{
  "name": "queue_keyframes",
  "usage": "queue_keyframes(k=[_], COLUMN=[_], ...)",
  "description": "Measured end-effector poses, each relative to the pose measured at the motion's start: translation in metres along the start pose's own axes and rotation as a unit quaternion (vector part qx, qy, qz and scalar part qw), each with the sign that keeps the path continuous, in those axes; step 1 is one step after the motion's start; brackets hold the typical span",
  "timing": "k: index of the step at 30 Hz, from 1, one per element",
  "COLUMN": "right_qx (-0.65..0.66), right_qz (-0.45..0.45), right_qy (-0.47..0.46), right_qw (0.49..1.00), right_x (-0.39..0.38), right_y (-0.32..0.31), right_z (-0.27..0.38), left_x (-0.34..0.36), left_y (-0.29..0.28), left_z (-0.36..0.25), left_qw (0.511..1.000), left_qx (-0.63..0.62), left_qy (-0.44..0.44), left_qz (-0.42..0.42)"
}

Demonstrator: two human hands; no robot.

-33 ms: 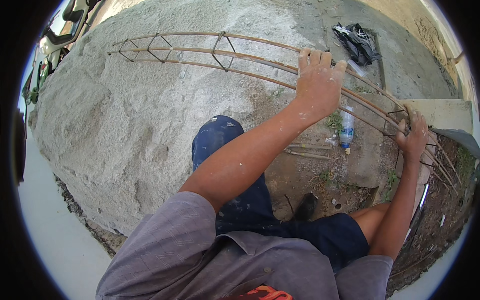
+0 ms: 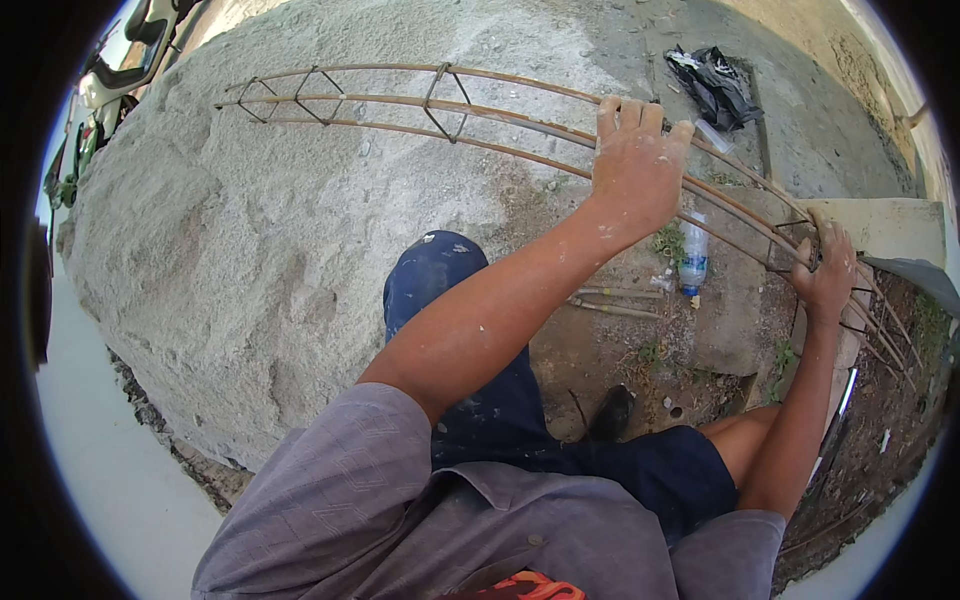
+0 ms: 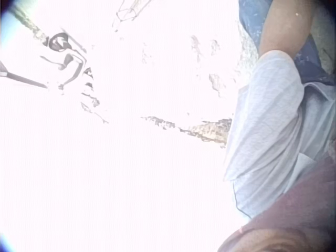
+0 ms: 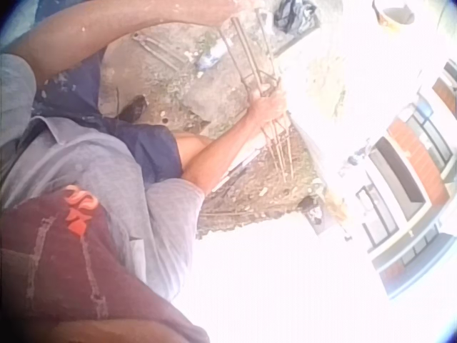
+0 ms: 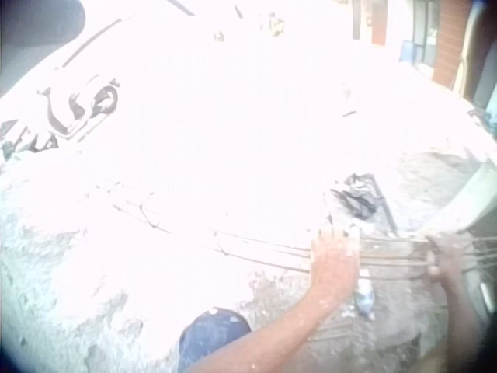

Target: The person straightens and aligns the wire stirrups on a steel rebar cage by hand, picks up pliers, places the pliers onto a brick ledge, and holds the rebar cage.

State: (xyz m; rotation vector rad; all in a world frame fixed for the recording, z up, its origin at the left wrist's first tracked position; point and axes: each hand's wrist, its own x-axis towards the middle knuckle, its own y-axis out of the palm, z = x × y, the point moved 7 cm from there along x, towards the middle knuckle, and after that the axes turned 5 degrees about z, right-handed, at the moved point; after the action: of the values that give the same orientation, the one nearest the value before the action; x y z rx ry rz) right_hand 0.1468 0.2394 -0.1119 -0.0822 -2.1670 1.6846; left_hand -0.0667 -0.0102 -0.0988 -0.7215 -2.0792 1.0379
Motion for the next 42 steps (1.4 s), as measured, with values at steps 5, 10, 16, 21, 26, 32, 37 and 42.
queue_keyframes(k=[5, 10, 16, 21, 26, 32, 37, 42], right_qx=[0.003, -0.016, 0.020, 0.018, 0.008, -0.005, 0.003, 0.019], right_qz=[0.001, -0.015, -0.011, 0.007, 0.012, -0.009, -0.016, 0.021], right_qy=[-0.002, -0.002, -0.009, 0.003, 0.001, 0.003, 0.001, 0.005], right_qw=[1.000, 1.000, 1.000, 1.000, 1.000, 1.000, 1.000, 1.000], right_x=[0.003, 0.002, 0.003, 0.001, 0.000, 0.000, 0.003, 0.003], right_y=[-0.004, -0.011, -0.009, -0.001, 0.002, -0.003, -0.008, -0.006], right_z=[0.004, 0.009, 0.007, 0.000, -0.003, -0.001, 0.004, 0.006], left_x=[0.000, 0.000, 0.000, 0.001, -0.001, 0.000, 0.000, 0.000], left_y=[-0.001, -0.001, 0.000, 0.002, 0.001, 0.001, 0.001, 0.001], left_z=[0.000, 0.000, 0.001, 0.001, 0.002, 0.001, 0.001, 0.001], left_qw=[1.000, 1.000, 1.000, 1.000, 1.000, 1.000, 1.000, 1.000], left_qx=[0.003, 0.004, 0.011, -0.004, -0.007, -0.010, -0.002, 0.002], left_qy=[0.000, 0.000, -0.013, -0.015, -0.013, -0.006, -0.006, -0.005], left_qz=[-0.009, -0.006, -0.008, -0.005, -0.008, -0.022, -0.014, -0.008])
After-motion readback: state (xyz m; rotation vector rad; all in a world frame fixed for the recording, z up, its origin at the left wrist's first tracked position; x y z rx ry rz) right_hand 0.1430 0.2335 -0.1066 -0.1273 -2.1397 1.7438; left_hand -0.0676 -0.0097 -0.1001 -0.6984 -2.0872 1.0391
